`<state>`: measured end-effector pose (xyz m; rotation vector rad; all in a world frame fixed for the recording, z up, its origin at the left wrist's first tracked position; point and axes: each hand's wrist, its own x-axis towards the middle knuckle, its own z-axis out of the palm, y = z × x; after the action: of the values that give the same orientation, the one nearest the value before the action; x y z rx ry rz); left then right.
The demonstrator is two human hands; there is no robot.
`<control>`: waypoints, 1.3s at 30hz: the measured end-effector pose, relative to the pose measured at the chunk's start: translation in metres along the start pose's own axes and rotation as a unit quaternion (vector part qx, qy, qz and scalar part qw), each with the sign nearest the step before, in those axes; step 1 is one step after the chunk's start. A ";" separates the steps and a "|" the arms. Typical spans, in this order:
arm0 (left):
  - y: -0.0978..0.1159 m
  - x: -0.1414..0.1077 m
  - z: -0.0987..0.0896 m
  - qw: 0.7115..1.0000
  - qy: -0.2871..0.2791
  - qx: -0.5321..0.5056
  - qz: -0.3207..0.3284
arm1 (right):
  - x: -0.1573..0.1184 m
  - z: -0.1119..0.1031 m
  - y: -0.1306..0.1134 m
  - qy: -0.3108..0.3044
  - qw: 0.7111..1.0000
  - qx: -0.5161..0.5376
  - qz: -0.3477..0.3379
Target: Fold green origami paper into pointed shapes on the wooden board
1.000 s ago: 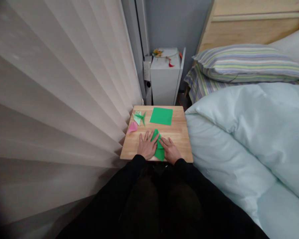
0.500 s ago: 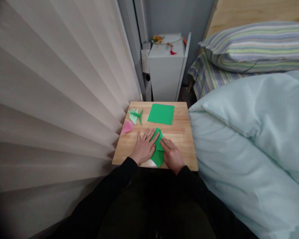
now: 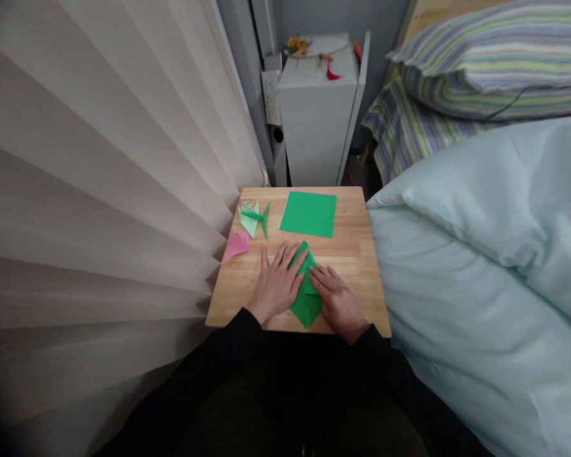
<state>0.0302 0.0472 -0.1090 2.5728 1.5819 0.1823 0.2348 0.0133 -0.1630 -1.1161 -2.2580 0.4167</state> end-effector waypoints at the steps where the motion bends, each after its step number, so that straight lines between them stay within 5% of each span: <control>1: 0.000 0.000 -0.001 1.000 -0.004 0.001 0.000 | 0.000 -0.001 0.001 0.001 1.000 0.003 -0.002; 39: 0.009 0.013 -0.005 1.000 -0.013 0.009 -0.002 | 0.005 -0.010 -0.003 -0.006 0.999 0.011 -0.045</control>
<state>0.0427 0.0548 -0.1022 2.5737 1.5882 0.1331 0.2363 0.0161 -0.1521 -0.9982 -2.2991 0.4127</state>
